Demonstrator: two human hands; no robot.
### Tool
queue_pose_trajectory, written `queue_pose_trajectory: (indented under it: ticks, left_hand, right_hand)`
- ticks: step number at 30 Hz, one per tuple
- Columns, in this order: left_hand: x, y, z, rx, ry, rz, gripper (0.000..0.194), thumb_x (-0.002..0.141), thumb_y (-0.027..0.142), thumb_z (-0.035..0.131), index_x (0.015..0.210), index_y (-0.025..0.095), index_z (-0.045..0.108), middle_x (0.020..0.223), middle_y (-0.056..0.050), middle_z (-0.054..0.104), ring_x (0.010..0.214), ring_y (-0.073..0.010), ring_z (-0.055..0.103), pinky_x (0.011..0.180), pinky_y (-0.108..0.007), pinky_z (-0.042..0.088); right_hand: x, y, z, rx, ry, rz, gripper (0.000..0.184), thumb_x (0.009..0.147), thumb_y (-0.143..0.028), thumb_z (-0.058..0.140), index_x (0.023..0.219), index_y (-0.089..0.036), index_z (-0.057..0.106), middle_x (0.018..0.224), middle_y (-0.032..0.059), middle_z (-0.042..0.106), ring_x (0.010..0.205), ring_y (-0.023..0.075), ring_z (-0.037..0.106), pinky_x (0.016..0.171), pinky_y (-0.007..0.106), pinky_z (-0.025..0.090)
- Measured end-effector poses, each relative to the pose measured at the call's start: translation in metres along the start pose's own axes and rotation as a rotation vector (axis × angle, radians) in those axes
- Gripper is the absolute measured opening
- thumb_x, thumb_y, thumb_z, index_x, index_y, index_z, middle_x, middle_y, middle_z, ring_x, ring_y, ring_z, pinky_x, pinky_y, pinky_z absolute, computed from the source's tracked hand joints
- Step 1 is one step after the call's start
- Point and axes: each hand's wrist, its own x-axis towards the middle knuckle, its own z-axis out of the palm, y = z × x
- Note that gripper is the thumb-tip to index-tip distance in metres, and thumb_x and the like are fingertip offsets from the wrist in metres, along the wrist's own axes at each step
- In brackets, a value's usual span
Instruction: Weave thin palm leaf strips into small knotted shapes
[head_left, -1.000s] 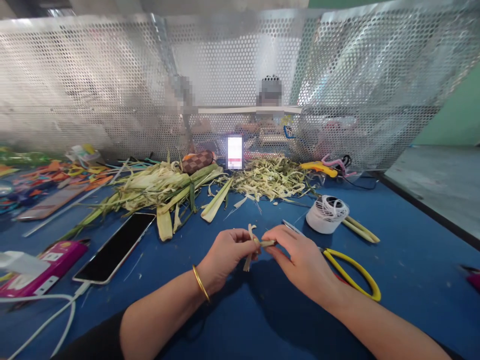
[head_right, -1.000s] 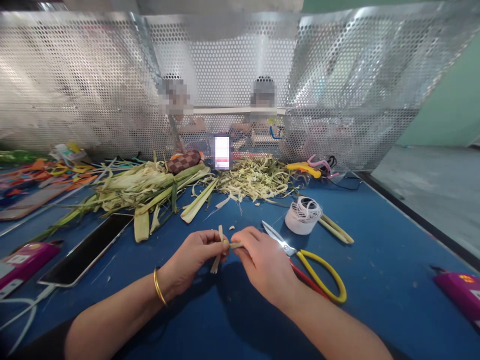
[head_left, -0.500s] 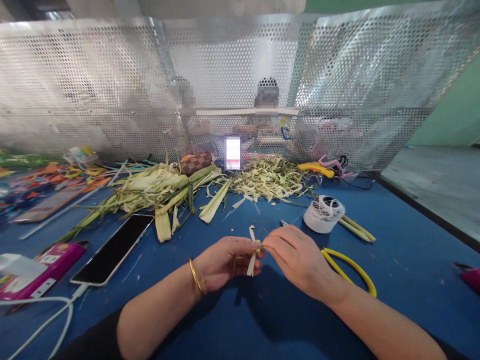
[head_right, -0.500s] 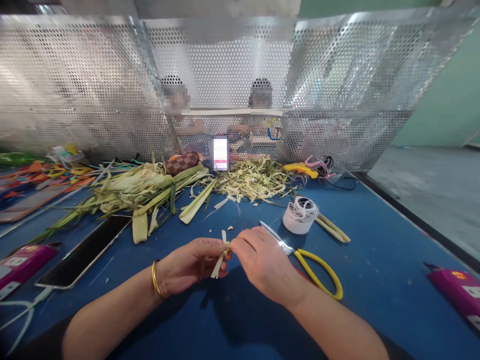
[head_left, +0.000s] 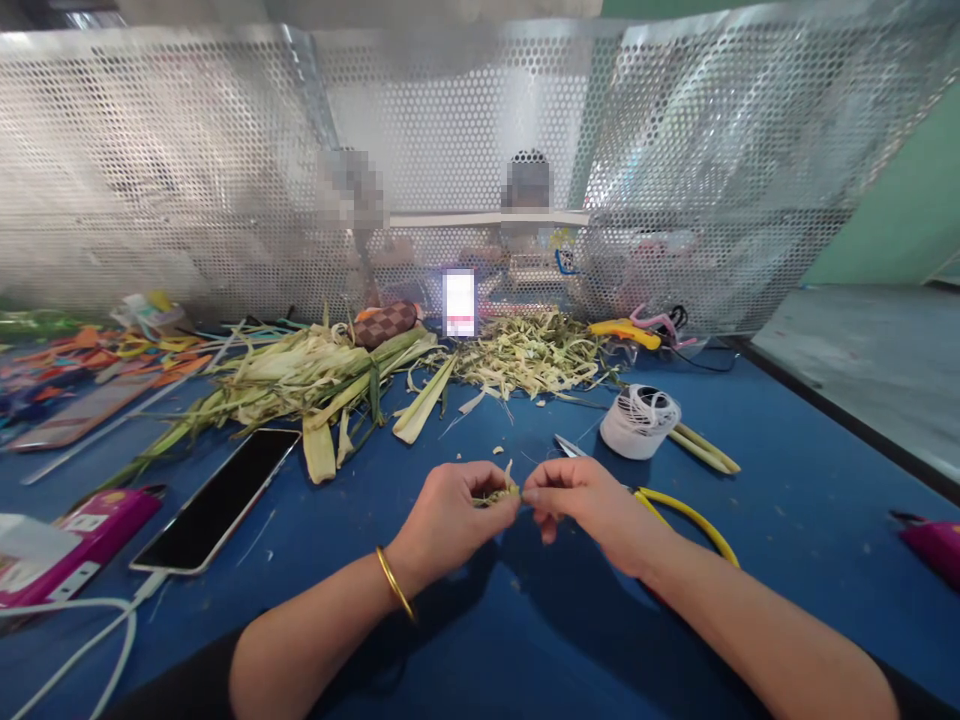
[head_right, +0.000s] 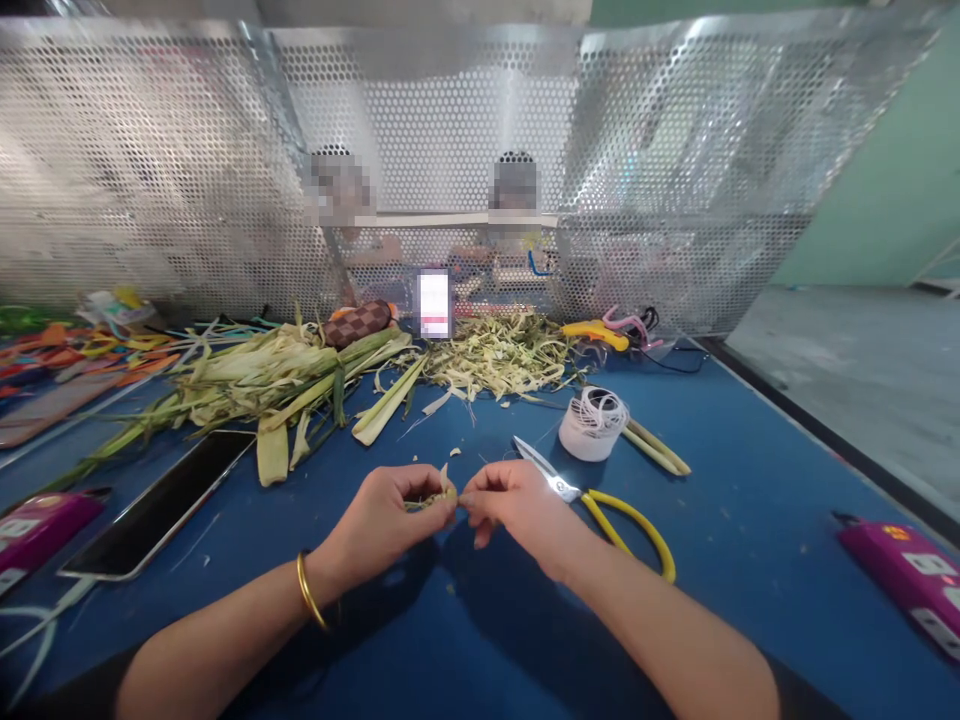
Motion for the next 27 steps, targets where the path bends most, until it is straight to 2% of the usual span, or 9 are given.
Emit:
queue_pose_trajectory:
  ticks: [2, 3, 6, 8, 11, 13, 20, 24, 27]
  left_hand:
    - [0.002, 0.000, -0.002, -0.058, 0.030, -0.040, 0.014, 0.071, 0.027, 0.060, 0.065, 0.015, 0.063, 0.058, 0.000, 0.061, 0.054, -0.0096, 0.051, 0.052, -0.020, 0.037]
    - [0.004, 0.000, -0.003, -0.122, 0.051, -0.080, 0.015, 0.071, 0.028, 0.061, 0.064, 0.014, 0.063, 0.058, -0.001, 0.062, 0.054, -0.0103, 0.053, 0.053, -0.021, 0.040]
    - [0.009, 0.002, -0.006, -0.340, 0.132, -0.206, 0.017, 0.070, 0.029, 0.065, 0.063, 0.014, 0.061, 0.060, -0.003, 0.064, 0.057, -0.0124, 0.059, 0.059, -0.023, 0.046]
    - [0.012, 0.001, -0.008, -0.455, 0.174, -0.279, 0.016, 0.069, 0.028, 0.067, 0.064, 0.013, 0.060, 0.062, -0.004, 0.065, 0.059, -0.0125, 0.061, 0.062, -0.024, 0.048]
    - [0.014, -0.001, -0.009, -0.564, 0.210, -0.352, 0.015, 0.068, 0.025, 0.068, 0.066, 0.012, 0.060, 0.064, -0.005, 0.065, 0.058, -0.0119, 0.061, 0.062, -0.023, 0.049]
    - [0.014, -0.002, -0.010, -0.601, 0.216, -0.374, 0.015, 0.069, 0.025, 0.068, 0.067, 0.012, 0.060, 0.065, -0.005, 0.065, 0.057, -0.0113, 0.061, 0.060, -0.022, 0.049]
    - [0.013, -0.001, -0.010, -0.640, 0.222, -0.371, 0.014, 0.071, 0.024, 0.067, 0.067, 0.012, 0.060, 0.065, -0.005, 0.065, 0.056, -0.0105, 0.059, 0.061, -0.023, 0.049]
    - [0.011, 0.000, -0.008, -0.637, 0.214, -0.378, 0.013, 0.073, 0.022, 0.064, 0.067, 0.011, 0.060, 0.065, -0.005, 0.065, 0.056, -0.0103, 0.059, 0.061, -0.023, 0.049]
    - [0.010, 0.000, -0.008, -0.636, 0.211, -0.365, 0.014, 0.075, 0.022, 0.063, 0.067, 0.011, 0.060, 0.066, -0.005, 0.065, 0.056, -0.0100, 0.059, 0.060, -0.022, 0.049]
  right_hand:
    - [0.001, -0.004, -0.006, -0.062, 0.056, -0.074, 0.020, 0.075, -0.037, 0.057, 0.073, -0.017, 0.061, 0.063, -0.0006, 0.062, 0.056, 0.0143, 0.060, 0.062, 0.029, 0.046]
    - [0.000, -0.007, -0.010, -0.163, 0.135, -0.145, 0.021, 0.077, -0.037, 0.055, 0.077, -0.018, 0.062, 0.066, 0.0004, 0.063, 0.061, 0.0154, 0.062, 0.065, 0.030, 0.046]
    - [-0.005, -0.018, -0.029, -0.641, 0.439, -0.349, 0.018, 0.081, -0.033, 0.053, 0.087, -0.020, 0.063, 0.079, 0.0033, 0.067, 0.074, 0.0180, 0.062, 0.068, 0.030, 0.044]
    - [-0.010, -0.023, -0.041, -0.951, 0.503, -0.326, 0.013, 0.082, -0.030, 0.054, 0.083, -0.021, 0.062, 0.082, 0.0033, 0.067, 0.074, 0.0183, 0.062, 0.063, 0.029, 0.041]
    - [-0.016, -0.021, -0.054, -1.250, 0.413, -0.137, 0.011, 0.079, -0.029, 0.060, 0.073, -0.021, 0.061, 0.071, 0.0021, 0.066, 0.064, 0.0181, 0.060, 0.053, 0.026, 0.034]
    - [-0.016, -0.015, -0.058, -1.318, 0.372, -0.109, 0.007, 0.077, -0.026, 0.062, 0.073, -0.021, 0.062, 0.071, 0.0020, 0.066, 0.063, 0.0176, 0.060, 0.051, 0.026, 0.033]
    - [0.001, 0.009, -0.055, -1.237, 0.360, -0.439, 0.012, 0.081, -0.016, 0.056, 0.085, -0.021, 0.066, 0.087, 0.0036, 0.063, 0.077, 0.0177, 0.060, 0.065, 0.028, 0.041]
    - [0.012, 0.019, -0.051, -1.322, 0.360, -0.486, 0.009, 0.079, -0.013, 0.058, 0.080, -0.018, 0.066, 0.083, 0.0052, 0.059, 0.074, 0.0187, 0.056, 0.065, 0.030, 0.040]
    - [0.015, 0.020, -0.048, -1.339, 0.358, -0.503, 0.012, 0.082, -0.013, 0.054, 0.075, -0.016, 0.063, 0.080, 0.0062, 0.056, 0.074, 0.0196, 0.054, 0.067, 0.031, 0.040]
